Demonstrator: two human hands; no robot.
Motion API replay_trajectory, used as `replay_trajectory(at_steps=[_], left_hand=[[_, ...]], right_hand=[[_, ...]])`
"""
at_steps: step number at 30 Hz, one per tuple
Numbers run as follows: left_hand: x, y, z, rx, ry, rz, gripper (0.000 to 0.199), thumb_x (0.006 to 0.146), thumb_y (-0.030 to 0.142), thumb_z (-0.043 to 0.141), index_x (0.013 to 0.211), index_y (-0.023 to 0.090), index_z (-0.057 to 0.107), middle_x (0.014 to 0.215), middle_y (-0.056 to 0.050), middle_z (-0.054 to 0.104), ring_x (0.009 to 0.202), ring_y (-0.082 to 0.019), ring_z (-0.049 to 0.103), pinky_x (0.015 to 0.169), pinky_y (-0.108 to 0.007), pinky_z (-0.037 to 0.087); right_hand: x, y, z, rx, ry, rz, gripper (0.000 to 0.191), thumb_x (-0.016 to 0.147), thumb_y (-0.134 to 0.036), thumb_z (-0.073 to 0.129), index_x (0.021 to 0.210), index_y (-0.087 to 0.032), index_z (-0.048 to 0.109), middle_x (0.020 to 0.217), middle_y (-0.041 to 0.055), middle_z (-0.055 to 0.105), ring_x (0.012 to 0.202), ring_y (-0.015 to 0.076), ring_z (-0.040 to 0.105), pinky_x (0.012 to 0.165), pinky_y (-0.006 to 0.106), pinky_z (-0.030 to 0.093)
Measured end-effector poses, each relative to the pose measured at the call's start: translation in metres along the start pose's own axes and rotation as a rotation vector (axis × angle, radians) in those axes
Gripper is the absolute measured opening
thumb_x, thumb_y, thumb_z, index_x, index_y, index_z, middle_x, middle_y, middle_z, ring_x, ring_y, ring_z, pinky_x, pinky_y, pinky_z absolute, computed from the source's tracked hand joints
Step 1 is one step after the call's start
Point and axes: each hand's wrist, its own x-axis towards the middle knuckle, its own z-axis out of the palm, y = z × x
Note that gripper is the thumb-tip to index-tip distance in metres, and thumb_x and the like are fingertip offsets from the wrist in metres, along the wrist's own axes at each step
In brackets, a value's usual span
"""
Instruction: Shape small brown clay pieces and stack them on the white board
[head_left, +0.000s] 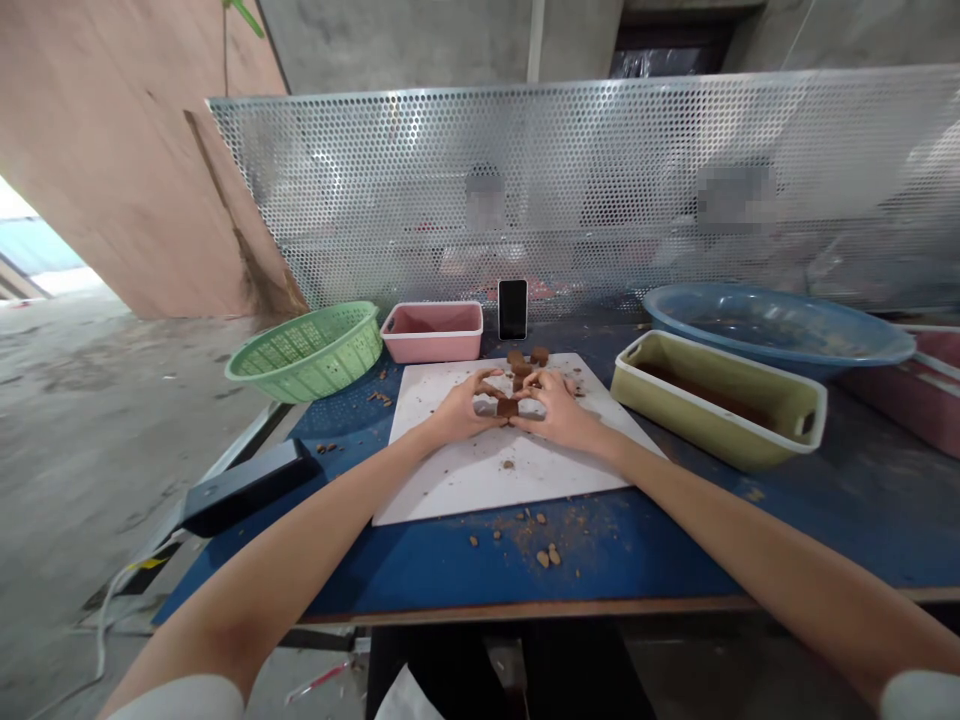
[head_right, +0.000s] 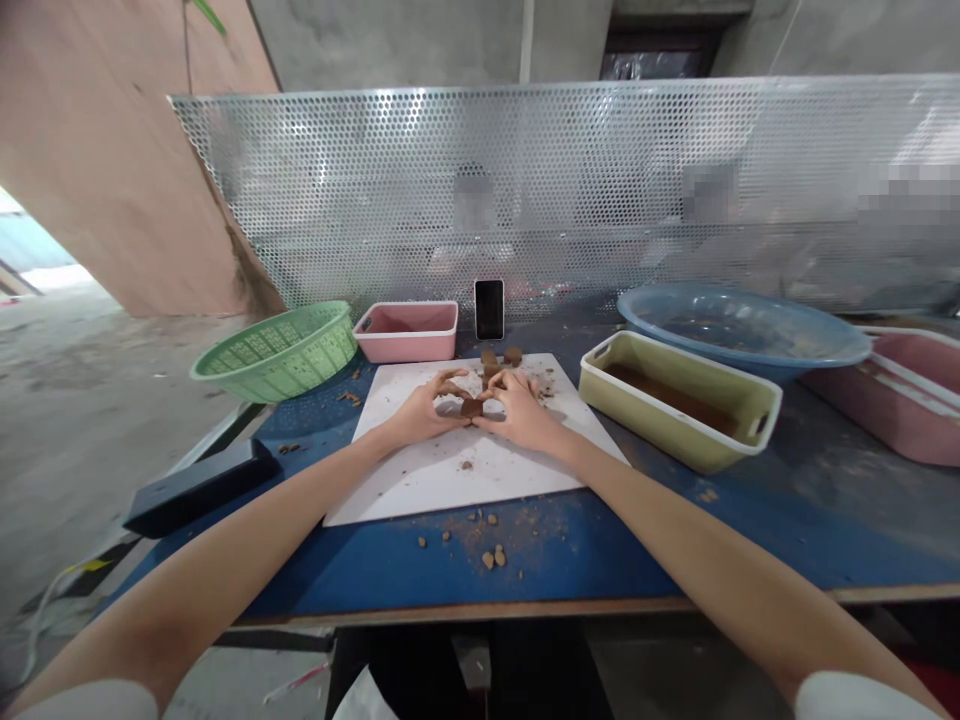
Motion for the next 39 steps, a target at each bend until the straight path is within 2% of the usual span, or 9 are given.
replay_trajectory(at_steps=[10,15,19,21,24,27,29,34,39], left_hand=[[0.003,-0.009,0.002,0.053,0.047,-0.028,0.093,0.072,0.038,0.091,0.149,0.019,0.042,0.117,-0.011,0.079,0.125,-0.031,0.071,0.113,-0.048,0.048],[0.003,-0.008,0.002,0.030,0.050,-0.057,0.093,0.071,0.034,0.091,0.149,0.019,0.043,0.113,-0.010,0.080,0.121,-0.030,0.073,0.111,-0.047,0.050],[0.002,-0.010,0.001,0.027,0.041,-0.045,0.081,0.073,0.034,0.090,0.143,0.021,0.051,0.115,-0.008,0.080,0.113,-0.027,0.075,0.107,-0.045,0.053],[0.002,-0.010,0.002,0.018,0.036,-0.022,0.073,0.074,0.035,0.089,0.138,0.022,0.056,0.116,-0.008,0.079,0.112,-0.025,0.075,0.106,-0.043,0.054],[0.000,-0.010,0.002,-0.001,0.036,-0.004,0.070,0.075,0.036,0.089,0.136,0.021,0.058,0.117,-0.009,0.078,0.111,-0.024,0.075,0.103,-0.041,0.055],[0.000,-0.008,0.002,0.002,0.037,-0.009,0.071,0.074,0.039,0.090,0.136,0.021,0.059,0.116,-0.009,0.078,0.111,-0.025,0.075,0.100,-0.039,0.056],[0.000,-0.007,0.002,0.014,0.039,-0.010,0.071,0.074,0.041,0.090,0.135,0.022,0.059,0.115,-0.008,0.078,0.111,-0.025,0.075,0.099,-0.039,0.056],[0.001,-0.008,0.002,0.012,0.038,-0.020,0.072,0.074,0.045,0.091,0.134,0.022,0.059,0.115,-0.008,0.079,0.108,-0.025,0.076,0.097,-0.039,0.057],[0.000,-0.011,0.003,-0.002,0.042,-0.015,0.071,0.073,0.041,0.091,0.134,0.022,0.060,0.115,-0.009,0.079,0.109,-0.025,0.075,0.098,-0.039,0.057]], right_hand=[[0.002,0.002,0.003,0.011,0.000,-0.039,0.032,0.095,-0.050,0.072,0.115,-0.026,0.073,0.129,0.0122,0.056,0.128,0.0349,0.052,0.108,0.058,0.042],[0.001,0.003,0.003,0.004,0.000,-0.030,0.032,0.095,-0.051,0.073,0.115,-0.027,0.075,0.128,0.0127,0.057,0.128,0.0358,0.052,0.108,0.059,0.043],[-0.006,-0.003,-0.007,0.049,0.109,0.008,0.035,0.099,-0.053,0.066,0.124,-0.030,0.074,0.128,0.0136,0.054,0.129,0.0366,0.052,0.108,0.061,0.042],[-0.012,-0.008,-0.013,0.082,0.165,-0.003,0.030,0.104,-0.049,0.058,0.117,-0.030,0.077,0.123,0.0123,0.055,0.124,0.0344,0.056,0.107,0.060,0.042],[-0.020,-0.015,-0.016,0.123,0.106,-0.090,0.031,0.105,-0.040,0.054,0.095,-0.028,0.080,0.107,0.0098,0.059,0.106,0.0289,0.060,0.102,0.058,0.042],[-0.023,-0.018,-0.013,0.106,0.000,-0.153,0.030,0.104,-0.038,0.058,0.087,-0.026,0.079,0.095,0.0077,0.063,0.095,0.0258,0.060,0.098,0.056,0.040],[-0.024,-0.019,-0.009,0.080,-0.018,-0.158,0.031,0.104,-0.038,0.057,0.086,-0.025,0.079,0.092,0.0070,0.065,0.094,0.0251,0.060,0.098,0.055,0.039],[-0.024,-0.018,-0.006,0.075,0.058,-0.115,0.035,0.106,-0.040,0.053,0.091,-0.025,0.081,0.092,0.0072,0.067,0.093,0.0248,0.062,0.096,0.052,0.040],[-0.024,-0.018,-0.006,0.060,0.027,-0.125,0.037,0.106,-0.042,0.052,0.090,-0.025,0.081,0.091,0.0079,0.068,0.091,0.0250,0.062,0.096,0.053,0.038]])
